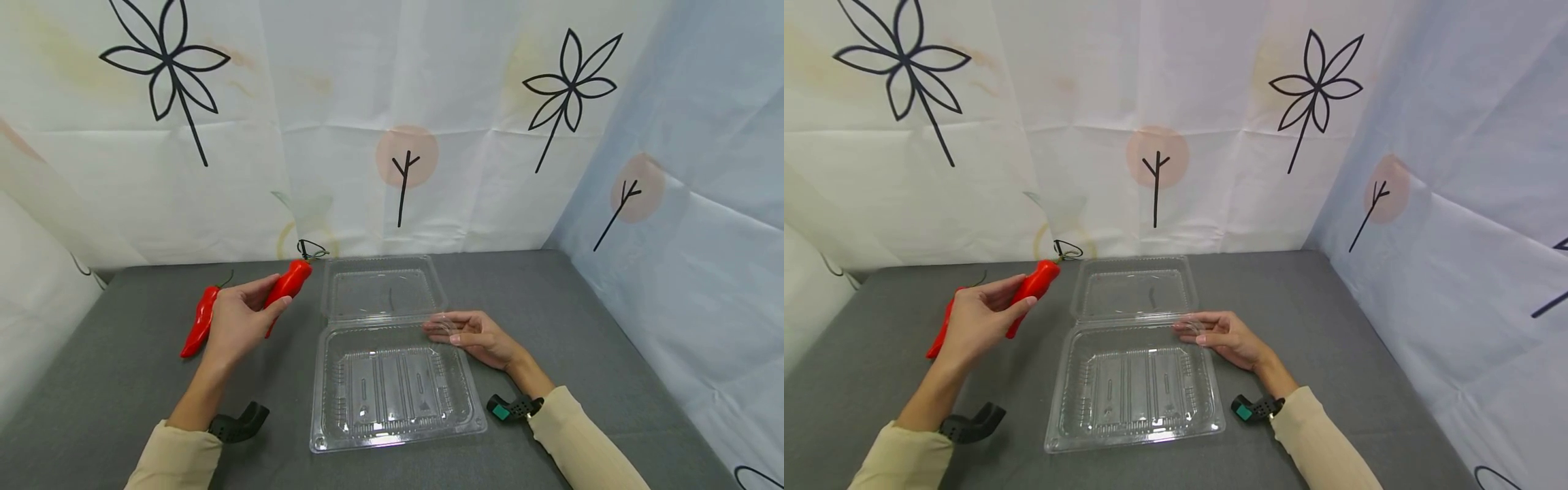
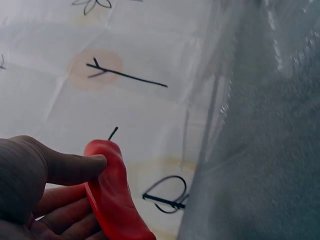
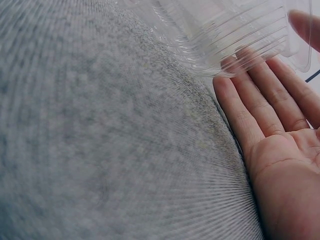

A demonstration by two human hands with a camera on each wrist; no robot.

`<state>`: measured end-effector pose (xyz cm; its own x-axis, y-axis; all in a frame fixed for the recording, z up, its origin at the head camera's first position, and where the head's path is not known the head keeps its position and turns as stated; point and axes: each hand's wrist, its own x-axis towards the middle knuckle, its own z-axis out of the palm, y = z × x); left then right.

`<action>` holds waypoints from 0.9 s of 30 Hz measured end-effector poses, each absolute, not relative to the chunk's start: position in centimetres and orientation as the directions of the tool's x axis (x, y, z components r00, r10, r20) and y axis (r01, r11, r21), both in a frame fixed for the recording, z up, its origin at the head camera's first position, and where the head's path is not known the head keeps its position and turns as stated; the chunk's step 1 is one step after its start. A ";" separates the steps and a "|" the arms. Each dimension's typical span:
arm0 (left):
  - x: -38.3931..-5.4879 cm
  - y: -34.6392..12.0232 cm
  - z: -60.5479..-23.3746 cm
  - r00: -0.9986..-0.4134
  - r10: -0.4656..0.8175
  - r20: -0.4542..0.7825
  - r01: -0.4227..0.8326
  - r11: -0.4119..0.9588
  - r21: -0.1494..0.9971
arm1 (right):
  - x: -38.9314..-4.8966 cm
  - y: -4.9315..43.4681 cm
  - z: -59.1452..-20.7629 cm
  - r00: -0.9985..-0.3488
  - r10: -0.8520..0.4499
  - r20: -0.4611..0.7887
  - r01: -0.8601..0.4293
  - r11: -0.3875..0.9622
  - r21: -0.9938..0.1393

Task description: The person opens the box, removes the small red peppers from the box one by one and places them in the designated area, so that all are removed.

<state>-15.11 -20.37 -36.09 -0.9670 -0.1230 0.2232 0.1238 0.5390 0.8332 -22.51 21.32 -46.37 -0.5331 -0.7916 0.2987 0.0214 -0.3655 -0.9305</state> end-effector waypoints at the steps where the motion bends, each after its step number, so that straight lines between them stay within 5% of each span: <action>1: -15.2 -20.6 -36.3 -0.969 -0.137 0.208 0.100 0.549 0.830 | -22.5 21.3 -46.3 -0.534 -0.791 0.298 0.023 -0.366 -0.930; 12: -16.5 -22.4 -38.7 -0.950 -0.299 0.085 -0.117 0.598 0.792 | -22.4 21.3 -46.3 -0.536 -0.792 0.294 0.021 -0.360 -0.933; 27: -17.2 -23.6 -40.8 -0.922 -0.383 0.062 -0.225 0.660 0.717 | -22.2 21.4 -46.1 -0.551 -0.787 0.276 0.018 -0.342 -0.939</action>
